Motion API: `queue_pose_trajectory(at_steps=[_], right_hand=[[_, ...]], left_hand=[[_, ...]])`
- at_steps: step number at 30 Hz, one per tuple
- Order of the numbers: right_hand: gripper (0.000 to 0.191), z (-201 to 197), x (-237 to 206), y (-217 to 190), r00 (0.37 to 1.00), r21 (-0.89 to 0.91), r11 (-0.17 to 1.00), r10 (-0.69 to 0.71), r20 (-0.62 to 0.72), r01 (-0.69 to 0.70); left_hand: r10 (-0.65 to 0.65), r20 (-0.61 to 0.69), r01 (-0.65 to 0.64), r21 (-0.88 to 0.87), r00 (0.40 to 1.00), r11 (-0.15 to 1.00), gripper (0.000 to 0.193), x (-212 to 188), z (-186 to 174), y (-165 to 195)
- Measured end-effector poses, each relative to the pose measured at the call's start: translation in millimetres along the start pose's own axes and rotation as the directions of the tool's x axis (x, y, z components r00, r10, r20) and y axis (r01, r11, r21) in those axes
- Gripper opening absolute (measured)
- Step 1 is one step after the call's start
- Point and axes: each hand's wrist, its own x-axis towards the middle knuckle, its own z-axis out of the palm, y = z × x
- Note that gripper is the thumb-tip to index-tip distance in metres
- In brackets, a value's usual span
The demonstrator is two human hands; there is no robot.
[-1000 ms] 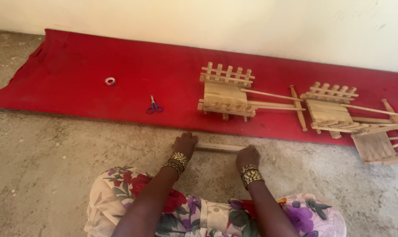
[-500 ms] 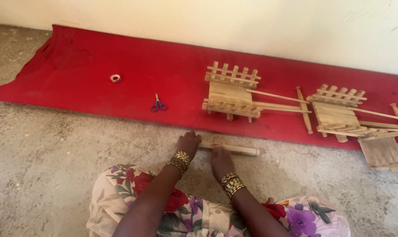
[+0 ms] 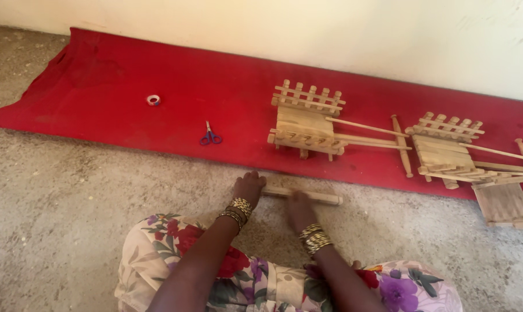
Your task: The person sits on the floor and works on small wooden toy carts laid out on a red mat. They fit and press a small wooden stick into a flat wooden piece, then roll a wooden dowel back and forth on the floor with both hands, repeating the rolling motion.
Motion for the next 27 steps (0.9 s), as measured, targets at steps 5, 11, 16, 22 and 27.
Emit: queue_pose_trajectory(at_steps=[5,11,16,22,27], right_hand=[[0.055,11.6,2.5,-25.4,0.982,0.059,0.994,-0.086,-0.169,0.097],[0.023,8.0,3.7,26.0,0.917,-0.019,0.92,0.392,0.078,-0.391],[0.029,4.9,-0.2,29.8,0.922,0.043,0.923,0.384,-0.06,-0.382],[0.033,3.7,-0.2,2.7,0.994,0.106,0.993,0.055,-0.091,-0.045],[0.023,-10.9,-2.1,5.6,0.933,0.169,0.918,0.358,0.041,-0.36]], left_hand=[[0.004,0.013,-0.004,-0.007,1.0,1.0,0.02,0.5,-2.9,-19.3],[-0.1,-0.031,0.101,0.015,0.994,0.995,0.018,-12.6,-11.0,-49.0],[-0.1,-0.141,0.116,0.11,0.985,0.987,0.023,-19.1,-10.6,-35.0],[-0.075,0.03,0.074,0.045,0.997,0.996,0.019,-9.1,-19.0,-42.7],[-0.024,0.036,0.025,-0.03,0.999,0.999,0.026,-12.1,-16.7,-47.0]])
